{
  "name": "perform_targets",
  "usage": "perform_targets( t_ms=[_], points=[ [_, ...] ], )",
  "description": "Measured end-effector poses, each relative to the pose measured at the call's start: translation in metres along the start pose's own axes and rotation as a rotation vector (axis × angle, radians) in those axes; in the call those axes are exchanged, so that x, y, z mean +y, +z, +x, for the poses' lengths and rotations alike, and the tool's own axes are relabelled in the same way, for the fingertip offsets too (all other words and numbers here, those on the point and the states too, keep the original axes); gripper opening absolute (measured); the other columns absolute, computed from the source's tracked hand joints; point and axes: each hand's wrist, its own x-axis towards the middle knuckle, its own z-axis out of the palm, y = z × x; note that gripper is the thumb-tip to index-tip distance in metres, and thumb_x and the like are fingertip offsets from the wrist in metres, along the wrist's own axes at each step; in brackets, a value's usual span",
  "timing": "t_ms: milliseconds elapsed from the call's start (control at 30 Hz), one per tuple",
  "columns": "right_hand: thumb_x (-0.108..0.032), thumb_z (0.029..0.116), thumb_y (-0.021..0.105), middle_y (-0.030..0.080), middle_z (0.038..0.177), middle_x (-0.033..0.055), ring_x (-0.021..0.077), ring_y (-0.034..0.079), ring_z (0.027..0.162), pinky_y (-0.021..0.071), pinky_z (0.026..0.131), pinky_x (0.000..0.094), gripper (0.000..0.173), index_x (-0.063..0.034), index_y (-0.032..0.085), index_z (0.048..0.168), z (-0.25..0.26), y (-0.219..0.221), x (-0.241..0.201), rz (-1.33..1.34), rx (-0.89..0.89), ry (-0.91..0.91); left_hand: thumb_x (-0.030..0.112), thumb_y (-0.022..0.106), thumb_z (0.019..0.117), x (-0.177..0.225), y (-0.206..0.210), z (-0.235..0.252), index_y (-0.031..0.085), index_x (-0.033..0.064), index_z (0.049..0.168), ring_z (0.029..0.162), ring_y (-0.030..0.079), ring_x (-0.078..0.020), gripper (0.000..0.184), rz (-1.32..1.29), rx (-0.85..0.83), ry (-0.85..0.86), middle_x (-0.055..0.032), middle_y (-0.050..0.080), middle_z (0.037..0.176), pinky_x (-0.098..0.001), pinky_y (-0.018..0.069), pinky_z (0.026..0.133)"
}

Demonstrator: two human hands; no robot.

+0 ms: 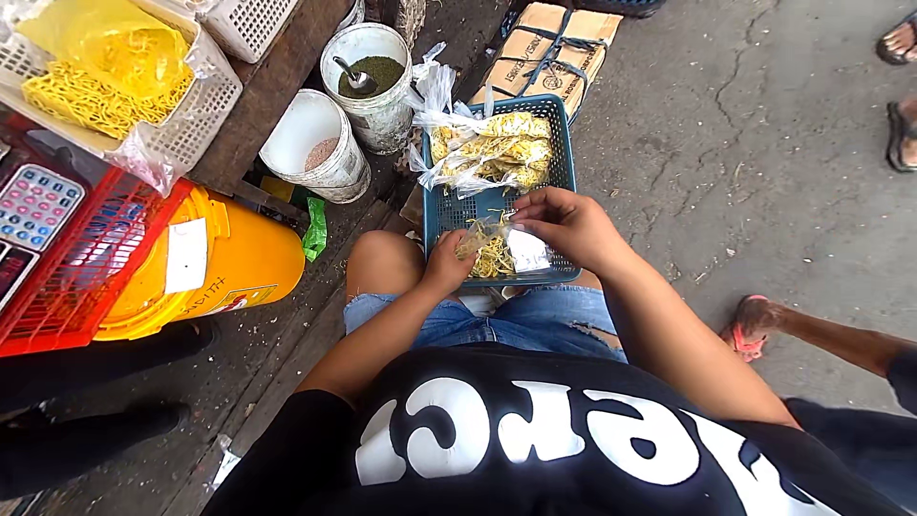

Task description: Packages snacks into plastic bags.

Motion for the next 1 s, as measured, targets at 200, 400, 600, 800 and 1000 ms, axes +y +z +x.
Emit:
perform_targets(
  t_ms=[200, 400, 600, 800, 1000],
  points=[
    [0.0, 0.0925, 0.071, 0.075, 0.104, 0.0018, 0.004, 0.071, 0.086, 0.0594, 0.08, 0.0217, 0.026, -0.0058, 0.064, 0.117, -0.005, -0.007, -0.011, 0.051, 0.061, -0.049, 0.011, 0.076, 0.0908, 0.0, 0.0, 0.0, 0.061, -0.0012, 0.133, 0.118, 0.061, -0.029, 0.046, -0.01, -0.003, -0.007, -0.0205, 0.061, 0.129, -0.0437, 0.0507, 0.103],
    [-0.001, 0.0925, 0.07, 0.076, 0.102, -0.0021, 0.0031, 0.071, 0.086, 0.0593, 0.081, 0.0209, 0.028, -0.0073, 0.064, 0.119, -0.006, -0.013, -0.017, 0.174, 0.073, -0.105, 0.011, 0.075, 0.0911, 0.001, 0.0, 0.0, 0.061, -0.0008, 0.132, 0.118, 0.062, -0.0291, 0.045, 0.02, -0.001, 0.0, -0.0206, 0.062, 0.13, -0.0435, 0.0506, 0.103],
    [-0.002, 0.0972, 0.064, 0.072, 0.107, 0.0006, 0.0058, 0.072, 0.084, 0.0634, 0.075, 0.0246, 0.025, -0.0057, 0.061, 0.121, -0.007, -0.013, -0.024, 0.184, 0.084, -0.08, 0.011, 0.076, 0.0905, 0.001, 0.0, 0.0, 0.062, -0.0001, 0.132, 0.117, 0.062, -0.0287, 0.046, 0.009, 0.002, -0.005, -0.0199, 0.062, 0.129, -0.0436, 0.0511, 0.102],
    [-0.001, 0.0992, 0.06, 0.07, 0.108, 0.0019, 0.0076, 0.072, 0.089, 0.0644, 0.08, 0.0283, 0.028, -0.0055, 0.058, 0.127, -0.007, -0.015, -0.019, 0.16, 0.03, -0.08, 0.011, 0.075, 0.0916, 0.002, -0.002, 0.0, 0.06, -0.0008, 0.134, 0.12, 0.061, -0.0295, 0.047, 0.017, -0.014, -0.016, -0.0206, 0.061, 0.131, -0.0441, 0.0499, 0.104],
    [-0.003, 0.097, 0.064, 0.073, 0.104, -0.0018, 0.0024, 0.07, 0.087, 0.0587, 0.083, 0.0205, 0.027, -0.0057, 0.06, 0.123, -0.008, -0.017, -0.023, 0.115, 0.077, -0.177, 0.011, 0.075, 0.0908, -0.001, 0.0, 0.001, 0.062, -0.0007, 0.131, 0.119, 0.062, -0.0292, 0.043, 0.009, 0.001, 0.019, -0.0205, 0.062, 0.129, -0.0442, 0.0506, 0.103]
  ],
)
